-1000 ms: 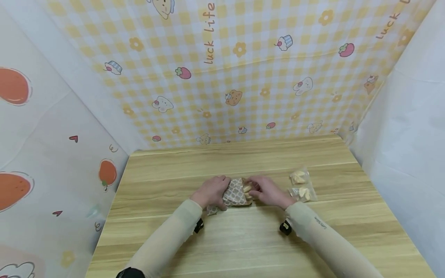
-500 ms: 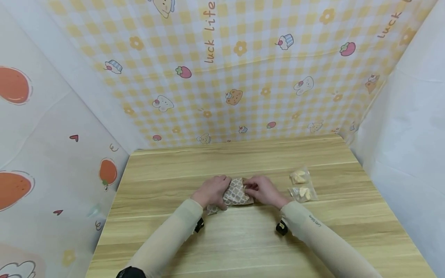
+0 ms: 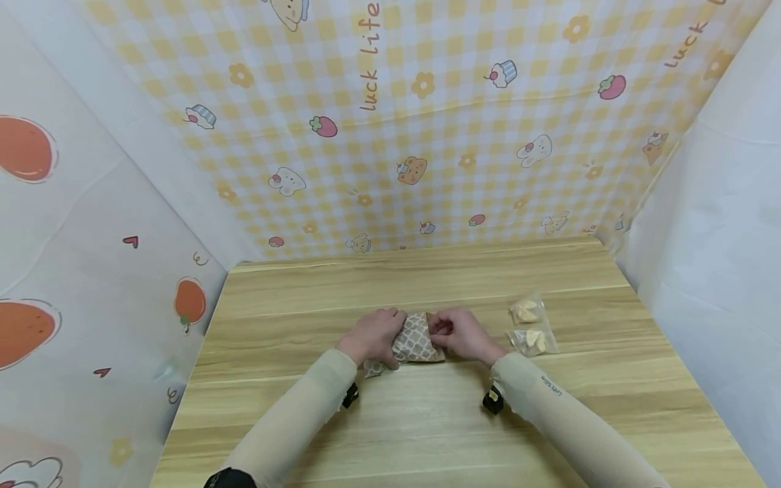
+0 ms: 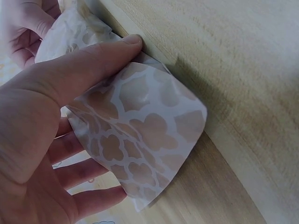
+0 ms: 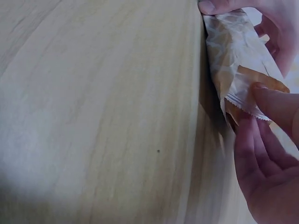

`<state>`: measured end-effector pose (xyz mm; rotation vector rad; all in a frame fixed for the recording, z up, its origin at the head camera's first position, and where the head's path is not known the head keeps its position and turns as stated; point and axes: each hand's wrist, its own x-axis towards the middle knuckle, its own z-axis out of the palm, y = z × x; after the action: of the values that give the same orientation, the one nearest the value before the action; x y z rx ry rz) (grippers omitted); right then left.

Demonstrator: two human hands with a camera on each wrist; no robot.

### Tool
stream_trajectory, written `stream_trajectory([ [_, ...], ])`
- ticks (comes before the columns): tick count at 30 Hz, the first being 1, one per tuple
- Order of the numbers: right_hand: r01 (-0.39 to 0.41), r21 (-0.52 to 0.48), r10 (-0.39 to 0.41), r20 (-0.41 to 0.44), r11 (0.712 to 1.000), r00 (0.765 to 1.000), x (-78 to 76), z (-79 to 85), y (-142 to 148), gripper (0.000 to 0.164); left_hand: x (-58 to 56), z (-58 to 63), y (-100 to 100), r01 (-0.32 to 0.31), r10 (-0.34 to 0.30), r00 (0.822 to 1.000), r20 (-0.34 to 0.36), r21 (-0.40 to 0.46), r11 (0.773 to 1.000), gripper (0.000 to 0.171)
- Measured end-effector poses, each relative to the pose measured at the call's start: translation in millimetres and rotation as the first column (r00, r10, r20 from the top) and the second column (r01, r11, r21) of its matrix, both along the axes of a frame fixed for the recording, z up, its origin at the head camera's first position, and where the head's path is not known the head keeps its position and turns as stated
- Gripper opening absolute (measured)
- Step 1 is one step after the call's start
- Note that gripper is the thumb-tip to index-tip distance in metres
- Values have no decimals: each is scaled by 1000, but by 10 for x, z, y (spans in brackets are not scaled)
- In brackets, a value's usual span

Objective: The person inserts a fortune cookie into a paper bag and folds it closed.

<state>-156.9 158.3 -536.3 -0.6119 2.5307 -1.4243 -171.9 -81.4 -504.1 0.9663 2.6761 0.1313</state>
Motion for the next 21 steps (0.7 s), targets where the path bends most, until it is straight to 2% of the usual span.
stream_trajectory([
  [4, 3, 29, -2, -35, 1000, 999, 5, -35, -12, 13, 0, 6, -1, -2, 2, 1000, 13, 5, 1000, 92],
  [11, 19, -3, -19, 15, 1000, 1000, -13, -86, -38, 18, -8, -12, -3, 4, -4, 1000, 7, 4, 1000, 89],
  [16, -38, -3, 38, -6, 999, 999, -31, -90, -22, 14, -8, -8, -6, 11, -11, 1000, 4, 3, 1000, 90],
  [21, -81, -20, 82, 39, 996, 996, -35, -18, 2, 20, -15, -15, -9, 11, -11, 1000, 6, 5, 1000, 90],
])
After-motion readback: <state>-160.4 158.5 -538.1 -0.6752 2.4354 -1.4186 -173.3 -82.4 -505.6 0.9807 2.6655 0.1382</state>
